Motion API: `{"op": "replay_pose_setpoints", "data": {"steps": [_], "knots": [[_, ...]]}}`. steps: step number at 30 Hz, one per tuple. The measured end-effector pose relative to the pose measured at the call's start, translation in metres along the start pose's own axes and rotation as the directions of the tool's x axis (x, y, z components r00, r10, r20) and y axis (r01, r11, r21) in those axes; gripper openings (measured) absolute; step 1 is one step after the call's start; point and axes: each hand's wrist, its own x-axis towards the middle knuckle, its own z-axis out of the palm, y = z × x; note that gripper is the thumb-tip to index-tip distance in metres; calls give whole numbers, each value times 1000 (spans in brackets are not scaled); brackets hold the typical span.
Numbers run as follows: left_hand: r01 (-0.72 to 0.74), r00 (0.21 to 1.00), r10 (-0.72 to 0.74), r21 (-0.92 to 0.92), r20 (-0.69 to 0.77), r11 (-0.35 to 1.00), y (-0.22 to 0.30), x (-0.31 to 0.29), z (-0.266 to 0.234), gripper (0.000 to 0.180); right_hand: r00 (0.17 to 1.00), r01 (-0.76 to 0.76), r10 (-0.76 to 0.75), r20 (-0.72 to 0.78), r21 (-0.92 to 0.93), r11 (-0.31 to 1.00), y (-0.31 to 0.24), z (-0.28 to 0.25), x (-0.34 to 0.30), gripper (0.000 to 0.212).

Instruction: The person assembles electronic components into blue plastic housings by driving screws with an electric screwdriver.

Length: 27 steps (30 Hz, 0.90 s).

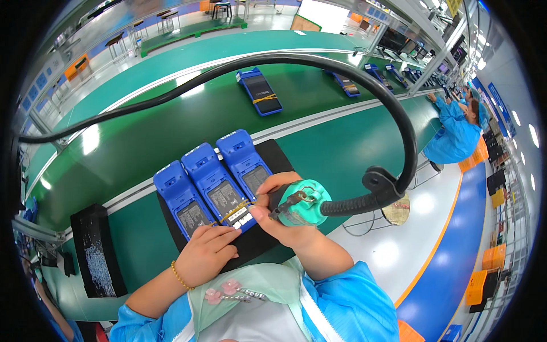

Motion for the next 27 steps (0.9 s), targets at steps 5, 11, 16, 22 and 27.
{"op": "replay_pose_setpoints", "data": {"steps": [5, 11, 16, 22, 27], "knots": [[9, 999, -9, 3, 39, 1000, 0, 3, -2, 12, 999, -8, 8, 38, -5, 1000, 0, -3, 2, 39], [12, 998, -12, 0, 60, 1000, 0, 3, -2, 10, 998, -40, 42, 51, -27, 999, 1, -3, 2, 38], [11, 998, -10, -7, 62, 1000, 0, 2, -2, 10, 1000, -14, 16, 18, -86, 996, -1, 2, 4, 33], [5, 999, -4, -5, 46, 1000, -1, 3, 0, 16, 999, -34, 34, 1, -84, 996, 1, 3, 7, 28], [5, 999, -5, -2, 49, 1000, 0, 2, -1, 16, 996, -94, 94, -9, -76, 993, 0, 5, 5, 26]]}}
